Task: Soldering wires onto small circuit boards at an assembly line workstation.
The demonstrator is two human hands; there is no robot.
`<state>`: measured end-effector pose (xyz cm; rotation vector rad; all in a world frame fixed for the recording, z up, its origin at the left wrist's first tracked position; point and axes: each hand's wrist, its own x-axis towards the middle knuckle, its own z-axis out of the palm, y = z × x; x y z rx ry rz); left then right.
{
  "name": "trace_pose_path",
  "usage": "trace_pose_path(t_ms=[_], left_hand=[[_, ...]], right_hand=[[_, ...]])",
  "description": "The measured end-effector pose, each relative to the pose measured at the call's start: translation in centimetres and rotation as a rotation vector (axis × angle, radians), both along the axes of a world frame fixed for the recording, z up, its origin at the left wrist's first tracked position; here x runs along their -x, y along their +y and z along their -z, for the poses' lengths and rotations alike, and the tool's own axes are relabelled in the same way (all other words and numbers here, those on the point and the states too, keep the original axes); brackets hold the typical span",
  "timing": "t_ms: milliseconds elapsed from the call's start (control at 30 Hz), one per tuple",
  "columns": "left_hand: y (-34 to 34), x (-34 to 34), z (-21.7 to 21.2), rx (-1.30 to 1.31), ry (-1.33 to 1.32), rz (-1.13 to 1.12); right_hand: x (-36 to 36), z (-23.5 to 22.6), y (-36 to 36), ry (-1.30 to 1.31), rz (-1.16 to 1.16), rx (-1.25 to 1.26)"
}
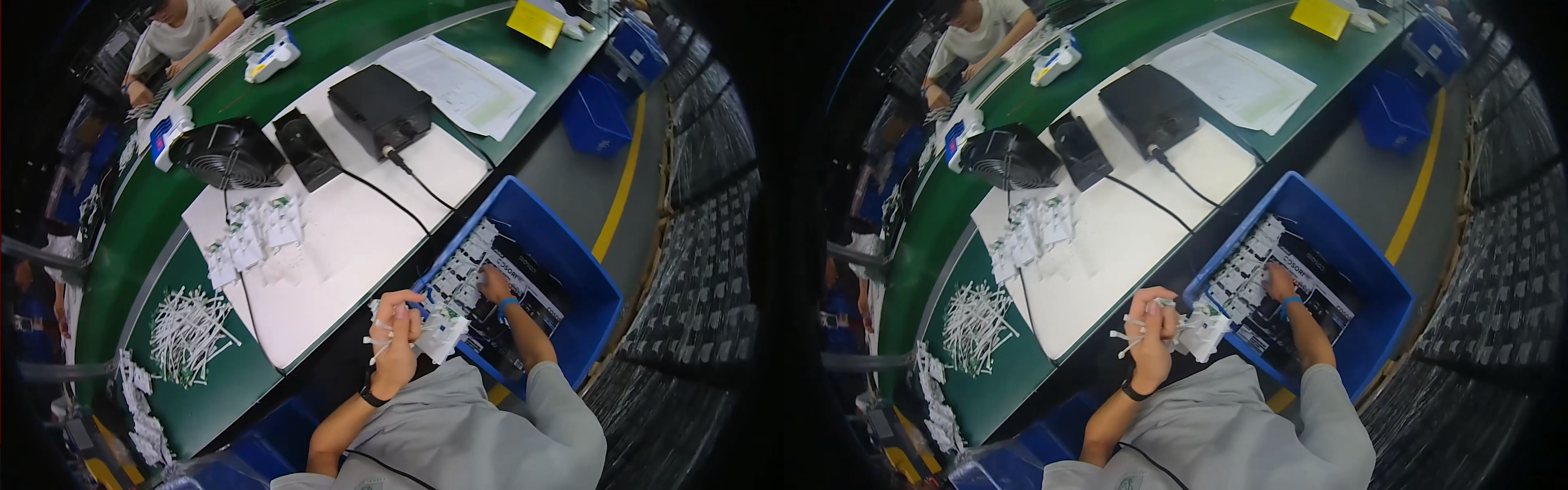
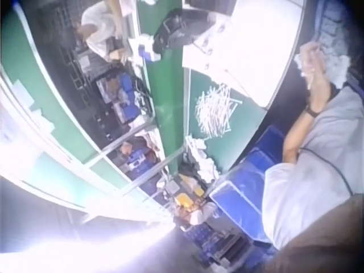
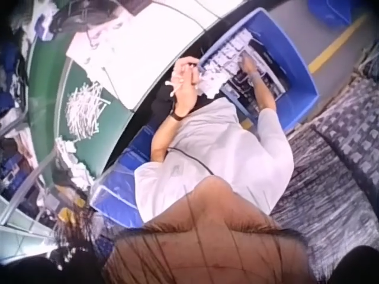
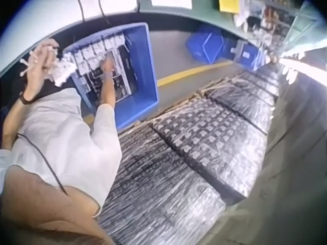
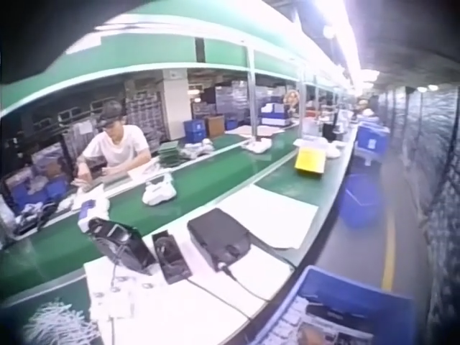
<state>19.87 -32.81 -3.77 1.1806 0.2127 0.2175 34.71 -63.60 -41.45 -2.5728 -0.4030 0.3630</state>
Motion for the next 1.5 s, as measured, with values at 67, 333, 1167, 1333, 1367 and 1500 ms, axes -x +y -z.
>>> trace_pose_path(t_ms=[67,333,1167,1333,1367,1500], left_hand=[[0.0,0.0,-0.1,-0.006,0.012,-0.006],[-0.5,-0.5,0.3,-0.032,0.016,0.003],[-1.5,-0.7,-0.2,-0.02,-0.006,0.049],[-2.0,-0.8,0.1,-0.002,0.004,0.078],[-1.8,-0.8,0.2,-0.001,0.002,0.076],[-1.3,-0.9,0.1,-0.027,0.006,0.054]], right_hand=[[0.3,-0.2,0.2,-0.008,0.031,0.006],[1.7,0.3,0.9,-0.149,0.13,0.053],[4.3,-2.2,-2.5,-0.201,0.112,0.021],[4.4,2.1,-0.2,-0.165,0.31,0.004],[4.3,2.3,0.7,-0.186,0.374,-0.018],[3.3,2.2,2.2,-0.076,0.527,-0.058]])
